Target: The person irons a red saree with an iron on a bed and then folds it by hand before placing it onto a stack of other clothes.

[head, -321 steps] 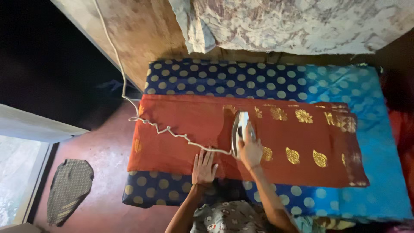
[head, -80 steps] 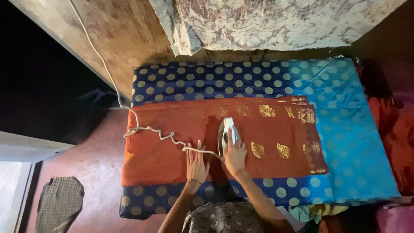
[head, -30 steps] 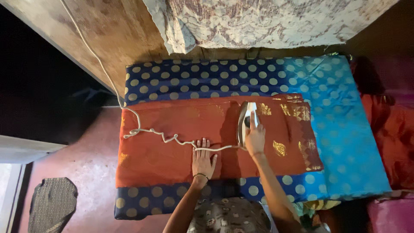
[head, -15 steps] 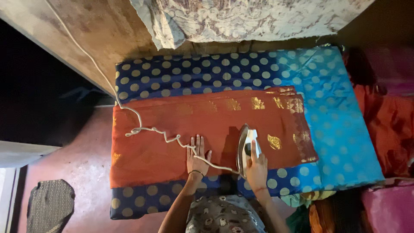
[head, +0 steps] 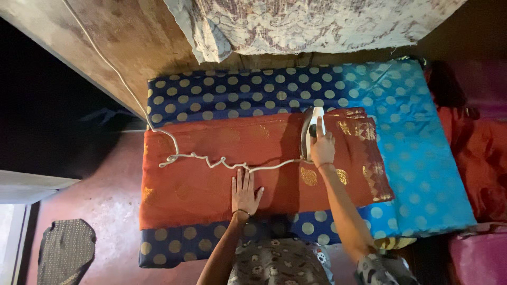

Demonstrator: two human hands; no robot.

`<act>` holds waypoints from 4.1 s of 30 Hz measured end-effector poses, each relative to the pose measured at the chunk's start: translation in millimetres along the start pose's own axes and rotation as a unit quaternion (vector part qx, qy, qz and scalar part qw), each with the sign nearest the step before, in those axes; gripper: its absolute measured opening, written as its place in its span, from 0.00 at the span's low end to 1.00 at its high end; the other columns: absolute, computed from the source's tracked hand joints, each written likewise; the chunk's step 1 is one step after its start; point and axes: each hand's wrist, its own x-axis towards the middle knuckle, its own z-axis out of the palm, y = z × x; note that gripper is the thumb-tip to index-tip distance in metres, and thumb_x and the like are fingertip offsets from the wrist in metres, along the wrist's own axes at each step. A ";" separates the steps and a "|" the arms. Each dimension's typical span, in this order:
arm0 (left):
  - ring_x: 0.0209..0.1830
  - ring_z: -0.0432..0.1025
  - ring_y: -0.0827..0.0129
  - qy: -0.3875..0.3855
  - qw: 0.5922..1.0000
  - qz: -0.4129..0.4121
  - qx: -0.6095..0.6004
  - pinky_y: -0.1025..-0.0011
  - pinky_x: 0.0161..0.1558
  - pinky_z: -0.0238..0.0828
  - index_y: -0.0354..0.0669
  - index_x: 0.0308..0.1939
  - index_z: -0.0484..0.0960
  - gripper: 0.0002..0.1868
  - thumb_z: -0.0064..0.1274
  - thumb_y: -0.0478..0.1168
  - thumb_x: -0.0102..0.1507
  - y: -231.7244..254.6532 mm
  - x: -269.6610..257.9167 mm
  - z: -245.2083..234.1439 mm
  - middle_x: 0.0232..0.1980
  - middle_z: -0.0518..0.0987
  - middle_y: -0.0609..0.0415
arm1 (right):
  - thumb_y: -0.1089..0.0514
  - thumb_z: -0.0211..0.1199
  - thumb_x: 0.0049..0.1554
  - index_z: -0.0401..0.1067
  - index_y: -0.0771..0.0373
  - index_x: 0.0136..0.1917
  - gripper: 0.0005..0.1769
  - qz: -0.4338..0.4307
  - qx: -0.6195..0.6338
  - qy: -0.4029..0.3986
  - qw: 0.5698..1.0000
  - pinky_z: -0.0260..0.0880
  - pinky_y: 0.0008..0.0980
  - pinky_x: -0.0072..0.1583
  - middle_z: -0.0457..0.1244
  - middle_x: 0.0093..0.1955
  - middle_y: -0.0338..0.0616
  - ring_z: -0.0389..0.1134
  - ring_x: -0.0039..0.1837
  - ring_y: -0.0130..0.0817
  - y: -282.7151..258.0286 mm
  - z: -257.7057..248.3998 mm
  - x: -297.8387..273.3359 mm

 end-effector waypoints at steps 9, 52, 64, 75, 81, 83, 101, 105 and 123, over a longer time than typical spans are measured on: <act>0.84 0.40 0.47 -0.003 1.000 -0.008 0.012 0.48 0.78 0.37 0.40 0.79 0.49 0.42 0.41 0.60 0.69 2.6 -1.2 -2.8 0.83 0.49 0.48 | 0.57 0.63 0.58 0.44 0.46 0.85 0.48 -0.018 0.025 0.003 1.000 0.67 0.57 0.59 0.61 0.56 0.69 0.64 0.58 0.69 1.7 -38.0 -101.7; 0.84 0.34 0.49 -0.082 0.985 0.153 -0.015 0.50 0.78 0.35 0.38 0.80 0.48 0.44 0.40 0.59 0.68 103.8 25.6 29.8 0.85 0.44 0.49 | 0.60 0.61 0.57 0.56 0.44 0.82 0.42 0.103 0.015 -0.012 0.995 0.66 0.56 0.52 0.61 0.45 0.58 0.63 0.50 0.60 71.3 -106.0 -186.8; 0.84 0.36 0.49 -0.041 0.985 0.165 -0.039 0.50 0.78 0.34 0.38 0.81 0.50 0.43 0.39 0.59 0.69 99.3 24.3 43.1 0.84 0.46 0.48 | 0.54 0.66 0.59 0.53 0.42 0.83 0.44 0.019 -0.049 0.022 0.998 0.71 0.57 0.53 0.63 0.56 0.65 0.67 0.55 0.64 93.8 -70.8 -32.2; 0.84 0.39 0.48 -0.025 0.986 0.159 -0.045 0.50 0.79 0.33 0.39 0.79 0.53 0.43 0.42 0.60 0.68 98.3 23.0 43.0 0.83 0.49 0.47 | 0.58 0.65 0.57 0.53 0.44 0.85 0.46 -0.050 -0.011 0.050 0.997 0.68 0.58 0.59 0.62 0.48 0.60 0.65 0.55 0.64 119.8 -70.4 -20.0; 0.85 0.37 0.48 -0.164 0.977 0.134 0.014 0.50 0.81 0.33 0.37 0.77 0.54 0.39 0.39 0.60 0.71 103.9 27.0 26.8 0.83 0.50 0.48 | 0.59 0.64 0.57 0.56 0.45 0.83 0.43 0.002 -0.039 0.055 0.998 0.67 0.57 0.56 0.61 0.49 0.62 0.64 0.53 0.63 130.2 -102.4 -122.1; 0.83 0.39 0.47 -0.101 0.984 0.149 -0.006 0.50 0.79 0.34 0.36 0.78 0.54 0.40 0.40 0.59 0.69 104.7 27.4 24.2 0.82 0.51 0.46 | 0.60 0.63 0.57 0.56 0.46 0.84 0.43 0.051 -0.034 0.031 0.998 0.67 0.56 0.54 0.60 0.47 0.62 0.63 0.51 0.62 129.1 -111.1 -149.4; 0.84 0.38 0.50 -0.052 0.987 0.153 -0.026 0.51 0.78 0.36 0.40 0.80 0.51 0.43 0.41 0.61 0.68 100.7 26.4 37.9 0.84 0.47 0.49 | 0.62 0.67 0.59 0.56 0.48 0.85 0.45 -0.029 -0.014 0.070 0.997 0.66 0.57 0.49 0.62 0.45 0.62 0.64 0.47 0.62 177.9 -77.6 19.5; 0.84 0.41 0.50 -0.034 0.988 0.147 -0.024 0.50 0.79 0.38 0.41 0.80 0.53 0.44 0.44 0.61 0.66 100.3 25.5 49.8 0.84 0.50 0.50 | 0.63 0.66 0.58 0.55 0.50 0.86 0.45 -0.048 0.033 0.061 0.996 0.66 0.56 0.46 0.62 0.45 0.61 0.64 0.45 0.61 187.3 -87.5 32.0; 0.83 0.40 0.50 -0.080 0.987 0.139 0.001 0.51 0.79 0.34 0.37 0.77 0.57 0.41 0.40 0.61 0.68 102.6 23.7 40.7 0.82 0.51 0.47 | 0.66 0.62 0.55 0.59 0.51 0.84 0.45 0.094 0.019 0.087 0.992 0.61 0.55 0.45 0.59 0.40 0.57 0.61 0.41 0.57 174.0 -133.5 -164.8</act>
